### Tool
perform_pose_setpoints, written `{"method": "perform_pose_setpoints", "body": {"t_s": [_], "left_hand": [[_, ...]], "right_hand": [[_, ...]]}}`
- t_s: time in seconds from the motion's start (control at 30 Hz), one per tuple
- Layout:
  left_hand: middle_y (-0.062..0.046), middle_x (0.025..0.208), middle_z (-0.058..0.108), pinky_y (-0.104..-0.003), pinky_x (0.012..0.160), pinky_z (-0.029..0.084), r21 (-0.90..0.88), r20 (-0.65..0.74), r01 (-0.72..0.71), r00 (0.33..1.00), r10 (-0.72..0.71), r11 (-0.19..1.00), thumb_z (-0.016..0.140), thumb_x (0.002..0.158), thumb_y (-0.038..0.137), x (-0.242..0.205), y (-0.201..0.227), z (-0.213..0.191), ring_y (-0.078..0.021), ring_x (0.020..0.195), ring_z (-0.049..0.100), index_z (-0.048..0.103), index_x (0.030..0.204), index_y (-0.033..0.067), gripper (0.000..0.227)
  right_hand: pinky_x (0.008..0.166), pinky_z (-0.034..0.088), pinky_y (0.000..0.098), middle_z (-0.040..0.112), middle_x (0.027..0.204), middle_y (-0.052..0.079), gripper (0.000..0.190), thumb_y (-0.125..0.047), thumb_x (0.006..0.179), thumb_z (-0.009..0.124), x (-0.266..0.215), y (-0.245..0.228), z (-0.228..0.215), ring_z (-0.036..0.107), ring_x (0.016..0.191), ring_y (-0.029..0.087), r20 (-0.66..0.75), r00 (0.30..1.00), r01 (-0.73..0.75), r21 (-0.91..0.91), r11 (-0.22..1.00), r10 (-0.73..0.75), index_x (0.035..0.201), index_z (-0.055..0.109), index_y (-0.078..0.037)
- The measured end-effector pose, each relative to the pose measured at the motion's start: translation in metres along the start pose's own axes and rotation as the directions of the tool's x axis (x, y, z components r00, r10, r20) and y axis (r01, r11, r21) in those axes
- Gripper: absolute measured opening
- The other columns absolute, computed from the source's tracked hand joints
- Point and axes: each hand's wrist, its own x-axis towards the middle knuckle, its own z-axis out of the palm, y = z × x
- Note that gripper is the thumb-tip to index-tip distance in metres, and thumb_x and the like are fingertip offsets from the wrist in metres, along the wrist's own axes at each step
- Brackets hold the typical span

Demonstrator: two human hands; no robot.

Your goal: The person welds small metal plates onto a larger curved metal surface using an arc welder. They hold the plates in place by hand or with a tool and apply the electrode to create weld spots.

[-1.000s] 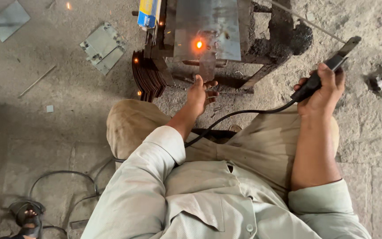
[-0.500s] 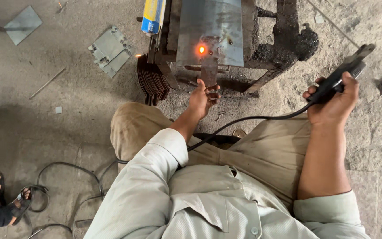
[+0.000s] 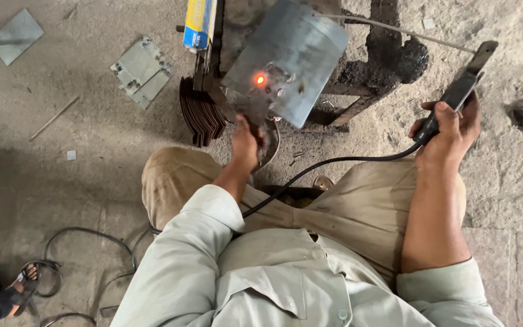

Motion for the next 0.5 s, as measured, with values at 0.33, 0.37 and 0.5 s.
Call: {"method": "perform_pose_setpoints", "body": {"t_s": [0.33,0.37,0.5], "left_hand": [[-0.001,0.055,0.048,-0.032,0.036,0.033,0.235,-0.162,-0.004,0.986,0.043,0.972,0.055,0.104,0.051,0.061,0.093,-0.013,-0.0136,0.039,0.043,0.055,0.081,0.0084,0.048],[0.0,0.055,0.047,-0.031,0.036,0.033,0.215,-0.157,-0.028,0.986,0.063,0.976,0.056,0.103,0.048,0.065,0.094,-0.014,-0.0137,0.039,0.044,0.056,0.084,0.0092,0.043],[-0.004,0.065,0.058,-0.032,0.037,0.037,0.41,-0.107,-0.017,0.992,0.066,0.912,0.057,0.104,0.046,0.068,0.095,-0.034,-0.0162,0.043,0.053,0.061,0.094,0.0034,0.043]], "right_hand": [[0.057,0.052,0.0222,0.065,0.098,0.002,0.071,-0.025,0.094,0.083,-0.006,-0.002,0.015,0.063,0.072,0.009,0.208,0.965,0.207,-0.225,0.952,-0.16,0.149,0.051,0.006],[0.058,0.05,0.0217,0.063,0.097,0.001,0.068,-0.027,0.094,0.083,-0.006,-0.004,0.016,0.061,0.073,0.008,0.227,0.957,0.236,-0.247,0.94,-0.181,0.146,0.054,0.006],[0.071,0.04,0.0192,0.055,0.099,-0.001,0.064,-0.03,0.087,0.083,-0.02,-0.014,0.011,0.05,0.085,0.006,0.247,0.959,0.208,-0.286,0.935,-0.138,0.135,0.057,0.005]]}}
